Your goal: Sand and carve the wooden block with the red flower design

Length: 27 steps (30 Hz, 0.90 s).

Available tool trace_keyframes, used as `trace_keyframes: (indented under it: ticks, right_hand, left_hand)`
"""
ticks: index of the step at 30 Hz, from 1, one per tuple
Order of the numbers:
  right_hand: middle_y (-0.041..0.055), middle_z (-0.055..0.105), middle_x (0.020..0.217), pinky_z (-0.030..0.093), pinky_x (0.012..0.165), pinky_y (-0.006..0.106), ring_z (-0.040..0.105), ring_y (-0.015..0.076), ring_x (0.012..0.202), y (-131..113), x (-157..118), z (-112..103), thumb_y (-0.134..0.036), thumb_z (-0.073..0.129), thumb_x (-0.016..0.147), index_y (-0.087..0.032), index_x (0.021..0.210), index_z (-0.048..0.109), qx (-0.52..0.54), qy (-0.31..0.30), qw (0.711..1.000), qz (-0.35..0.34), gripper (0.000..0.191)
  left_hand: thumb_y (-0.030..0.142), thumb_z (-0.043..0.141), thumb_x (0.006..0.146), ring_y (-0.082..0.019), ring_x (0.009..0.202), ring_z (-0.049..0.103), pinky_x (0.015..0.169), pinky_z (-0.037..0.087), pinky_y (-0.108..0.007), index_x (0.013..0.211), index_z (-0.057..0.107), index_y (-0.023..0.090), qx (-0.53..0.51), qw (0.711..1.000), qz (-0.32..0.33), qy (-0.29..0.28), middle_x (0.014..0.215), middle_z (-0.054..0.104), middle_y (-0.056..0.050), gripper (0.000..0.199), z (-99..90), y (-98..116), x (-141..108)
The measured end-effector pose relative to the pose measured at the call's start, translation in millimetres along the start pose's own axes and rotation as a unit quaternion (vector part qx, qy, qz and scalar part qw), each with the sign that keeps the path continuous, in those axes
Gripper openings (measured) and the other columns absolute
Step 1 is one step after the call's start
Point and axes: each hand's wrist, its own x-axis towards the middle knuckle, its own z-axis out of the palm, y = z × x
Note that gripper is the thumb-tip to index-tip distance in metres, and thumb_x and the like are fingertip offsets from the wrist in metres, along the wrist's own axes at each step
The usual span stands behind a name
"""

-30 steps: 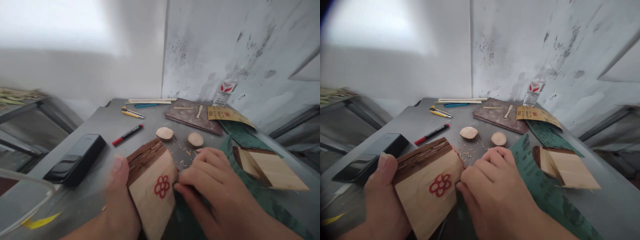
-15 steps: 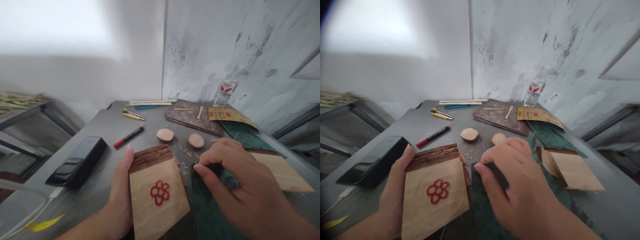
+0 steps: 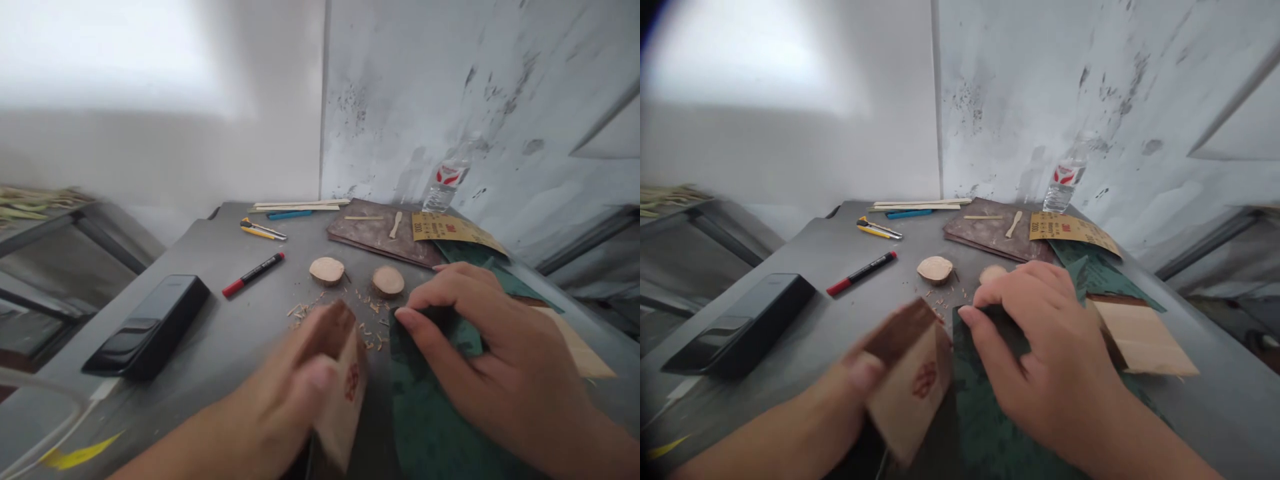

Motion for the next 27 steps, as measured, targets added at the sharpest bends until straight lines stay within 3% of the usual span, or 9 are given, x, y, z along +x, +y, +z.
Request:
trace_keyframes:
  ticks: [2,4,7,9,13,15,20,23,27]
  right_hand:
    - [-0.0005,0.063,0.085,0.043,0.075,0.038,0.062,0.0214,0.081,0.4,1.1,-3.5,-0.022,0.061,0.099,-0.026,0.093,0.058,-0.012,0.011,1.000,0.013,0.008]
    - [-0.0001,0.063,0.086,0.043,0.073,0.038,0.062,0.0218,0.081,0.8,1.1,-5.4,-0.023,0.062,0.099,-0.026,0.095,0.058,-0.016,0.016,1.000,0.021,0.006]
    - [-0.0002,0.067,0.088,0.044,0.074,0.038,0.065,0.0225,0.083,2.7,1.0,-6.8,-0.024,0.062,0.099,-0.027,0.097,0.060,-0.024,0.016,0.999,0.022,0.003]
    - [-0.0004,0.070,0.090,0.046,0.073,0.038,0.067,0.0235,0.084,5.2,2.5,-8.9,-0.029,0.061,0.099,-0.028,0.097,0.062,-0.031,0.002,0.999,0.044,0.002]
    - [-0.0011,0.069,0.078,0.042,0.057,0.036,0.060,0.0213,0.061,12.4,10.6,-20.8,-0.039,0.063,0.096,-0.030,0.093,0.066,-0.045,-0.005,0.991,0.125,0.010]
    - [-0.0012,0.066,0.074,0.039,0.055,0.036,0.054,0.0202,0.056,16.5,17.5,-30.4,-0.042,0.066,0.095,-0.031,0.094,0.068,-0.058,0.029,0.983,0.171,0.011]
    - [0.0039,0.069,0.092,0.044,0.064,0.043,0.061,0.0268,0.075,37.3,49.2,-56.9,-0.056,0.060,0.097,-0.035,0.100,0.068,-0.085,0.142,0.953,0.253,0.022]
    - [0.0054,0.068,0.090,0.042,0.062,0.040,0.061,0.0256,0.077,63.3,78.2,-68.7,-0.046,0.067,0.094,-0.030,0.104,0.071,-0.128,0.242,0.936,0.221,0.019]
    - [0.0100,0.068,0.096,0.045,0.065,0.040,0.059,0.0246,0.079,101.9,109.6,-73.7,-0.047,0.058,0.100,-0.026,0.120,0.067,-0.132,0.270,0.926,0.228,0.030]
  left_hand:
    - [0.042,0.073,0.087,-0.034,0.119,0.068,0.101,0.052,-0.040,0.126,0.069,0.026,0.150,0.986,0.040,-0.064,0.121,0.078,-0.009,0.043,-7.8,-8.0,-3.8]
    - [0.039,0.064,0.094,-0.034,0.128,0.063,0.105,0.050,-0.040,0.137,0.062,0.027,0.164,0.982,0.070,-0.069,0.132,0.074,-0.010,0.044,-11.7,-11.0,-4.2]
    - [0.041,0.059,0.097,-0.032,0.130,0.063,0.112,0.045,-0.041,0.129,0.069,0.024,-0.012,0.999,-0.047,0.005,0.128,0.077,-0.009,0.038,-12.2,-11.9,1.9]
    - [0.051,0.060,0.093,-0.033,0.112,0.073,0.103,0.051,-0.043,0.112,0.077,0.020,-0.150,0.976,-0.147,0.057,0.109,0.084,-0.009,0.040,-12.3,-12.4,7.7]
    - [0.064,0.062,0.078,-0.037,0.092,0.078,0.088,0.058,-0.048,0.103,0.080,0.015,-0.241,0.951,-0.181,0.065,0.095,0.085,-0.014,0.057,-14.1,-6.7,14.2]
    - [0.064,0.067,0.072,-0.041,0.093,0.078,0.090,0.057,-0.052,0.099,0.080,0.012,-0.269,0.946,-0.177,0.045,0.093,0.084,-0.017,0.059,-13.8,-0.1,13.6]
    - [0.064,0.067,0.070,-0.047,0.098,0.075,0.092,0.055,-0.059,0.099,0.078,0.010,-0.316,0.933,-0.172,-0.007,0.088,0.082,-0.019,0.063,-8.8,12.2,9.7]
    - [0.066,0.067,0.066,-0.047,0.098,0.074,0.092,0.053,-0.059,0.100,0.077,0.011,-0.327,0.930,-0.165,-0.023,0.088,0.081,-0.019,0.066,-6.9,12.5,9.2]
    - [0.068,0.066,0.067,-0.040,0.091,0.074,0.091,0.053,-0.051,0.094,0.078,0.012,-0.336,0.925,-0.173,-0.028,0.087,0.080,-0.017,0.063,-6.6,8.4,7.3]
